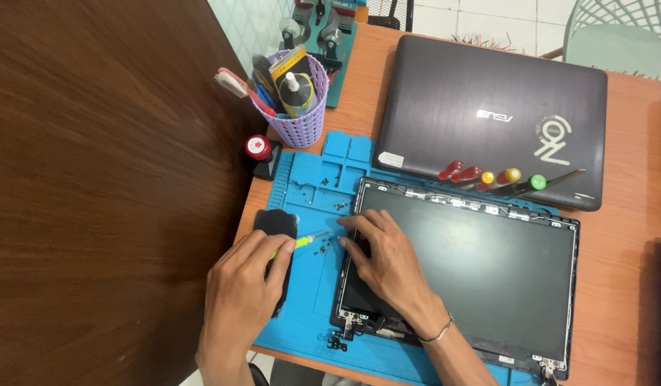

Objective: The person uses a screwdriver to remove screws from a laptop screen frame, removes the frame by hand, and then presses the frame back onto a different laptop screen assembly.

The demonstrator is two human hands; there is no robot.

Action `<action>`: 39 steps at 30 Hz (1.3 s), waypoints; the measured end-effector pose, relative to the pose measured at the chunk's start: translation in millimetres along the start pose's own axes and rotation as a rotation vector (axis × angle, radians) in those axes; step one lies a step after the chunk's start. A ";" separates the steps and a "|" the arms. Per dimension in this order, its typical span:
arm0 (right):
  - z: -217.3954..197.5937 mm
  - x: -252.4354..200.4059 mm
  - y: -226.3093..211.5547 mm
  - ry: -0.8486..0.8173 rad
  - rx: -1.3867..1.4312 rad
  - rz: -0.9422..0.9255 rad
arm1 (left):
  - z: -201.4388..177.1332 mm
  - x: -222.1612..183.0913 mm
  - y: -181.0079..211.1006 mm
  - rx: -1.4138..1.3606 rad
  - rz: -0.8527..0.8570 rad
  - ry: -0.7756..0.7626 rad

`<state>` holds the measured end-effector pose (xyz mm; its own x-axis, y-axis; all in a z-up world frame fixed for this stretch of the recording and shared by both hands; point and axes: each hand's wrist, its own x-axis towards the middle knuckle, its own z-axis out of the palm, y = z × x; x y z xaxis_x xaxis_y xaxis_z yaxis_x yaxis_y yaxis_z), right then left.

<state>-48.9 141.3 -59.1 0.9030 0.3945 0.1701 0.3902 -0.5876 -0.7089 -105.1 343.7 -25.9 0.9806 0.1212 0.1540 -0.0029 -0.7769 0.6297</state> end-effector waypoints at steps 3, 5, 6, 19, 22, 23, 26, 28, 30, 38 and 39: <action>-4.2 -3.2 -1.8 -0.027 0.028 0.041 | 0.0 -3.6 5.0 0.016 0.037 0.011; -6.5 -4.6 -2.1 -0.023 0.042 0.043 | 0.6 -3.2 7.6 0.013 0.032 -0.003; -7.5 -6.5 -2.0 -0.022 0.050 0.046 | 1.0 -3.9 9.1 0.012 0.029 -0.012; -21.5 -23.2 7.3 0.023 0.078 0.083 | 4.6 -10.8 31.9 0.025 0.129 0.000; -27.5 -27.5 9.1 0.044 0.106 0.096 | 6.7 -11.4 36.7 0.022 0.120 -0.019; -30.4 -29.1 9.8 0.051 0.122 0.113 | 7.8 -11.8 38.5 0.013 0.135 -0.014; -42.1 -35.4 11.9 0.081 0.178 0.168 | 11.7 -12.2 45.7 -0.047 0.184 0.016; -51.2 -40.6 13.3 0.103 0.216 0.226 | 14.3 -10.6 52.2 -0.106 0.175 -0.002; -59.9 -46.9 14.8 0.121 0.254 0.305 | 15.3 -9.5 59.9 -0.171 0.123 -0.065; -87.3 -65.6 25.4 0.203 0.265 0.305 | 20.3 0.4 95.8 -0.183 0.229 -0.135; -90.8 -67.8 26.2 0.203 0.263 0.316 | 21.6 1.0 100.2 -0.181 0.203 -0.156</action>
<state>-83.6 35.0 -27.1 0.9976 0.0631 0.0298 0.0550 -0.4472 -0.8928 -100.2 252.7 20.9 0.9746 -0.1324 0.1808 -0.2231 -0.6514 0.7252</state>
